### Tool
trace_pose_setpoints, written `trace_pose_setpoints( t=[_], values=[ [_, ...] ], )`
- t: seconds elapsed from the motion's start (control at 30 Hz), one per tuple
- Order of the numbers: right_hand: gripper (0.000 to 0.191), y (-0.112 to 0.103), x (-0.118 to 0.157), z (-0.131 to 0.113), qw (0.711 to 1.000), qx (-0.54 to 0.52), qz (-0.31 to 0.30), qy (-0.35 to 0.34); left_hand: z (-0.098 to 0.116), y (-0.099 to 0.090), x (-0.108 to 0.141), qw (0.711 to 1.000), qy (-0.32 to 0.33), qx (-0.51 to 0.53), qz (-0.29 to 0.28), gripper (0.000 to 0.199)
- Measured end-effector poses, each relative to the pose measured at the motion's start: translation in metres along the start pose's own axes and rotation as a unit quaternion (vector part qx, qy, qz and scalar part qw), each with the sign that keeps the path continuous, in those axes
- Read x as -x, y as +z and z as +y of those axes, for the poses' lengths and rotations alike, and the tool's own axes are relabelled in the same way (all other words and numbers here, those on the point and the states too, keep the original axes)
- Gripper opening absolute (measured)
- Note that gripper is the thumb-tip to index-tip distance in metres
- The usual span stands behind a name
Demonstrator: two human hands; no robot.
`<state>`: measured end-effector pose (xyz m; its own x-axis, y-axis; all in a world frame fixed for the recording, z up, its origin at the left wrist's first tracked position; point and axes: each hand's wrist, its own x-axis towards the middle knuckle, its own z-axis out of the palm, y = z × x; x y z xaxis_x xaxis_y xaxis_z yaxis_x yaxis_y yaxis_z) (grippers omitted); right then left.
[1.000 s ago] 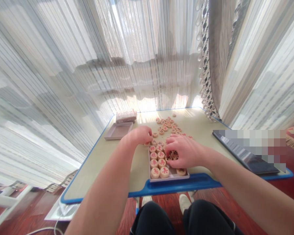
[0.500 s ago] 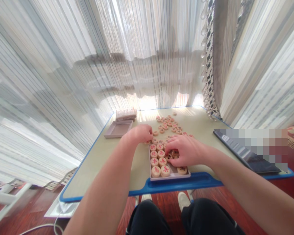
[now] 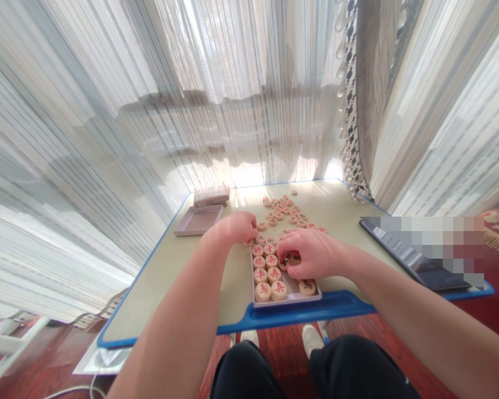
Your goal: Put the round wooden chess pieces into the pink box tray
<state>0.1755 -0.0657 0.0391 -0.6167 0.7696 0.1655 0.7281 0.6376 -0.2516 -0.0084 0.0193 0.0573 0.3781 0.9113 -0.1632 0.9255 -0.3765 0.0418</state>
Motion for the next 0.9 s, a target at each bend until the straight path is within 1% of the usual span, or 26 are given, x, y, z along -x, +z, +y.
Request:
trace_pose_setpoints(
  t=[0.13,0.23,0.33,0.5,0.6,0.63,0.7,0.77,0.83,0.9],
  values=[
    [0.015,0.0,0.001,0.0,1.0,-0.01,0.008,0.008,-0.001,0.0,-0.001,1.0,-0.005,0.0,-0.006,0.034],
    [0.015,-0.001,0.001,0.002,0.999,-0.029,0.011,0.011,-0.002,0.001,-0.003,1.0,-0.002,0.002,0.0,0.035],
    [0.017,-0.002,-0.001,0.01,0.998,-0.048,0.038,0.032,-0.004,0.003,-0.005,1.0,0.003,-0.001,0.012,0.035],
    [0.02,-0.003,-0.01,0.032,0.984,-0.02,0.123,0.126,-0.009,0.006,-0.009,0.998,0.029,-0.004,0.058,0.035],
    [0.025,0.004,-0.015,0.053,0.966,0.012,0.178,0.188,-0.011,0.009,-0.012,0.998,0.013,0.009,0.067,0.04],
    [0.032,0.007,-0.016,0.061,0.958,0.028,0.189,0.216,-0.011,0.009,-0.013,0.996,0.019,0.007,0.088,0.041],
    [0.048,0.014,-0.018,0.076,0.941,0.055,0.18,0.28,-0.008,0.011,-0.014,0.99,0.037,0.006,0.137,0.041],
    [0.053,0.019,-0.019,0.085,0.933,0.055,0.154,0.319,-0.003,0.014,-0.014,0.984,0.062,0.02,0.168,0.039],
    [0.048,0.019,-0.02,0.089,0.941,0.035,0.136,0.309,0.001,0.017,-0.015,0.984,0.075,0.043,0.155,0.037],
    [0.043,0.016,-0.021,0.089,0.943,0.008,0.137,0.302,0.005,0.02,-0.016,0.986,0.075,0.058,0.135,0.039]
  ],
)
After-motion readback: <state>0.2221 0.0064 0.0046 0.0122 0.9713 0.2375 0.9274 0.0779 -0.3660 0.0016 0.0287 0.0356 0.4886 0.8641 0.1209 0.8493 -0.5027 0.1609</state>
